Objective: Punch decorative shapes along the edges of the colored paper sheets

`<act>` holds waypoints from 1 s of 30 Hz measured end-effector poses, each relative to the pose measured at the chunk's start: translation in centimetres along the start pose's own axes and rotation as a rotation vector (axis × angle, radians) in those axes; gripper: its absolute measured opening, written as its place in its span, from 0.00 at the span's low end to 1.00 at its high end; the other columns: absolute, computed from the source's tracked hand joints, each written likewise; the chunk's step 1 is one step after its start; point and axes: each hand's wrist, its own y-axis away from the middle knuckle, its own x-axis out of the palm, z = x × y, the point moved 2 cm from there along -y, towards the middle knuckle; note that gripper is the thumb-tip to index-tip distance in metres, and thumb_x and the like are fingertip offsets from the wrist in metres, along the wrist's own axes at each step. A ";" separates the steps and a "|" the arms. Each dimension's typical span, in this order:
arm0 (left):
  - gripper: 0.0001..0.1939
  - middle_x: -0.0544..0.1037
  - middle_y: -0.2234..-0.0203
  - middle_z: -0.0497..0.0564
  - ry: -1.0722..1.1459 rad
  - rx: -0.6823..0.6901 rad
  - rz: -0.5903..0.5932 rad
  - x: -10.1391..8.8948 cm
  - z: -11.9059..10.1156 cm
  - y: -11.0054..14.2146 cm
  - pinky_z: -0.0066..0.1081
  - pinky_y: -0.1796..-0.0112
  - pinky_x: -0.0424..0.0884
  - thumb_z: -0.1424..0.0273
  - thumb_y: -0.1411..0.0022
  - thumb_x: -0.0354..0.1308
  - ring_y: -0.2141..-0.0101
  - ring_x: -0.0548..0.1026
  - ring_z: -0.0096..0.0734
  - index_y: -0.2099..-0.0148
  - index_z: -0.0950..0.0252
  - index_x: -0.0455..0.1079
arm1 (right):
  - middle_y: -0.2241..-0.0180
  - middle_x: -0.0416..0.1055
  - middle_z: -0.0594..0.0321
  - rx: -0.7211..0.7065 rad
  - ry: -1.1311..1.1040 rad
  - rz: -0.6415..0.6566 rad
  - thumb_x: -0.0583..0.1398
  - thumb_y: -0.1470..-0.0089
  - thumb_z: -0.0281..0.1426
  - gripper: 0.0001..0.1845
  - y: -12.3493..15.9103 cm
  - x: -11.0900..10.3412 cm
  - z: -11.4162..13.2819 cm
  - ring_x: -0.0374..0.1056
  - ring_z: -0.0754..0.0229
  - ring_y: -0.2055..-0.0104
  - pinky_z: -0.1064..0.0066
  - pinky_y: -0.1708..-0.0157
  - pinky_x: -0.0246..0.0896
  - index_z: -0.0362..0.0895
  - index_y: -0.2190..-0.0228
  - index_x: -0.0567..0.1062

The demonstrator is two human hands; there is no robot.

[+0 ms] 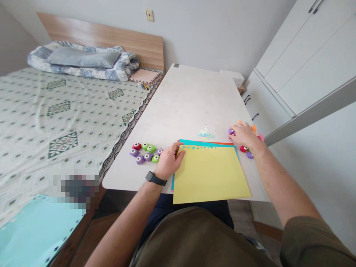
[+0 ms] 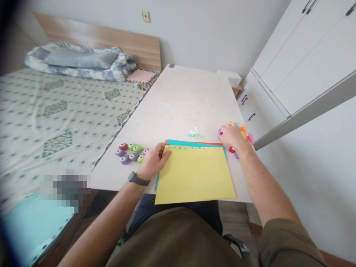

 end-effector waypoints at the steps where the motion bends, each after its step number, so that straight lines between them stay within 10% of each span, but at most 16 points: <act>1: 0.16 0.70 0.74 0.44 -0.004 0.003 0.000 0.0 0.0 0.0 0.29 0.71 0.63 0.65 0.31 0.55 0.74 0.70 0.28 0.43 0.63 0.69 | 0.45 0.76 0.49 -0.006 -0.019 -0.038 0.61 0.42 0.40 0.23 0.1 -0.2 0.5 0.63 0.42 0.40 0.53 0.41 0.52 0.44 0.48 0.79; 11: 0.16 0.72 0.73 0.44 -0.021 0.041 0.017 0.0 0.1 0.3 0.29 0.69 0.65 0.67 0.31 0.55 0.74 0.71 0.29 0.43 0.64 0.68 | 0.44 0.75 0.51 -0.315 -0.443 -0.245 0.61 0.38 0.39 0.20 1.4 -6.7 14.7 0.62 0.43 0.40 0.53 0.39 0.52 0.45 0.48 0.78; 19: 0.12 0.80 0.63 0.61 -0.208 0.098 -0.026 1.0 1.0 0.3 0.41 0.59 0.75 0.72 0.35 0.55 0.60 0.80 0.47 0.51 0.70 0.73 | 0.48 0.79 0.52 -0.601 -0.453 -0.019 0.63 0.40 0.43 0.21 0.5 -9.6 27.8 0.68 0.46 0.43 0.57 0.44 0.58 0.45 0.51 0.80; 30: 0.20 0.81 0.54 0.60 -0.190 0.136 -0.048 1.1 1.0 0.4 0.51 0.43 0.72 0.73 0.34 0.54 0.46 0.76 0.54 0.41 0.65 0.71 | 0.65 0.83 0.54 -0.497 -0.296 0.289 0.69 0.51 0.45 0.15 -3.0 -8.2 33.5 0.78 0.48 0.59 0.63 0.62 0.68 0.48 0.68 0.85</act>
